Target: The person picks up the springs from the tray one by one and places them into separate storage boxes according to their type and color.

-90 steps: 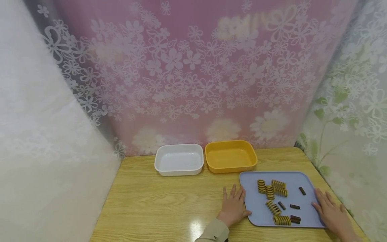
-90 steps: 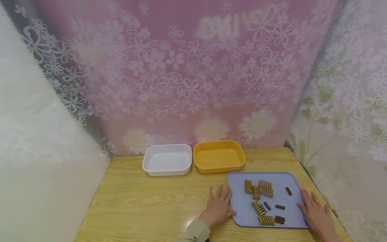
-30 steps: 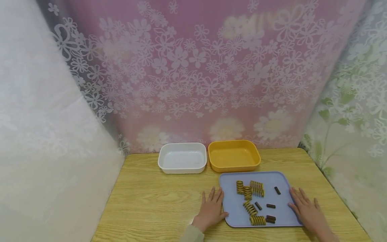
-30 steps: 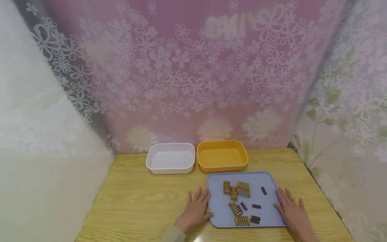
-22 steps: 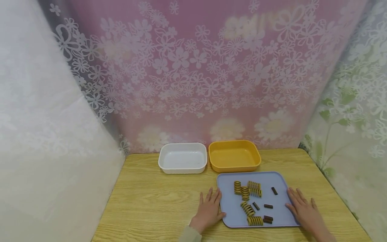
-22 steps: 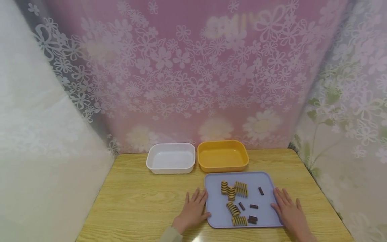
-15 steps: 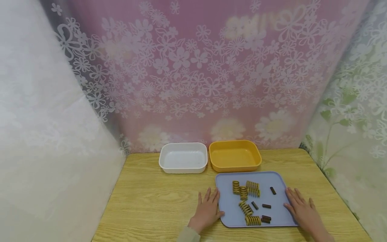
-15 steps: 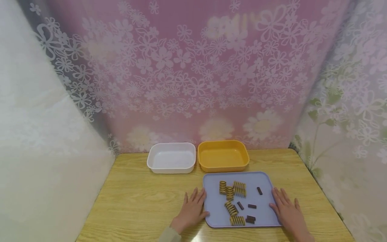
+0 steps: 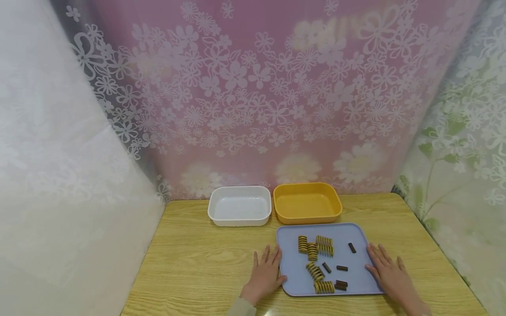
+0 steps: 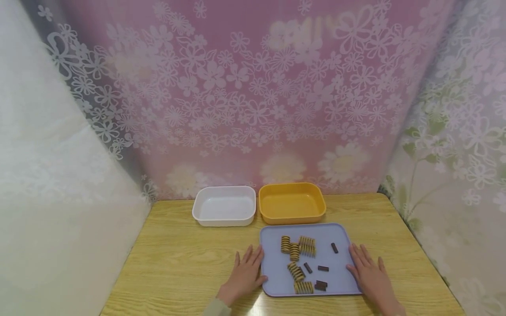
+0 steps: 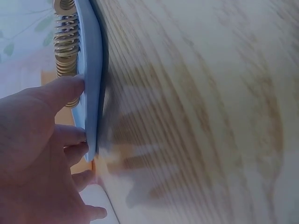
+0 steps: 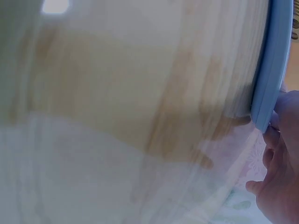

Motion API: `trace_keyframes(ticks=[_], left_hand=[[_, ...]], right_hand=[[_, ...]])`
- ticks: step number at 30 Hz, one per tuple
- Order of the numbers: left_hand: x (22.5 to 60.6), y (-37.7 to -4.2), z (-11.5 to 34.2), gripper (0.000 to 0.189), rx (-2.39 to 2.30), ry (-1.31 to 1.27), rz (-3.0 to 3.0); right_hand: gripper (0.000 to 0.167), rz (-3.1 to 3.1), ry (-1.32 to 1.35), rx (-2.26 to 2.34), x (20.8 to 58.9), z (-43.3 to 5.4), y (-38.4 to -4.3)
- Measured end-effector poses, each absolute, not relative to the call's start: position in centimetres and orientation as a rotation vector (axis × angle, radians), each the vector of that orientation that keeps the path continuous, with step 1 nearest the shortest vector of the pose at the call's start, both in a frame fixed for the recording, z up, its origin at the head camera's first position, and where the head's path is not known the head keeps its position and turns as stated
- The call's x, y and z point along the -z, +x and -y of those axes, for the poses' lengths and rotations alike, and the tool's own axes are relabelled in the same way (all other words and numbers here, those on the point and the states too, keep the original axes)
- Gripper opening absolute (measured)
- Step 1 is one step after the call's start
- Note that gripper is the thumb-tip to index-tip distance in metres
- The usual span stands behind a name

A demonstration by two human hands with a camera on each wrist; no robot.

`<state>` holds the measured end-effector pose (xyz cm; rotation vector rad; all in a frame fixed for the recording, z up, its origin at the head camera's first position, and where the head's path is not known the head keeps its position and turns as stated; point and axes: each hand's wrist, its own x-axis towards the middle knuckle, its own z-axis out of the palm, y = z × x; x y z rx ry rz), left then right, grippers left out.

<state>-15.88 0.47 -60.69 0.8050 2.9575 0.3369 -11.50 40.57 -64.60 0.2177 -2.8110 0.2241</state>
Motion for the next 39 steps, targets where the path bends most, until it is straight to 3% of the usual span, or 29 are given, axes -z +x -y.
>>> trace_keyframes(ticks=[12,24,39], left_hand=[[60.5,-15.9,0.6,0.074,-0.329,0.749,-2.960],[61.1,-17.0,-0.1,0.063,-0.373,0.740,-3.044],[61.4,-17.3,-0.6,0.062,-0.302,0.700,-3.039]], right_hand=[[0.063,2.863,0.226,-0.245,64.4,-39.5,-12.0],[0.064,2.775,0.339,-0.257,64.6,-41.8,-14.1],[0.063,2.801,0.355,-0.303,64.3,-42.3,-14.2]])
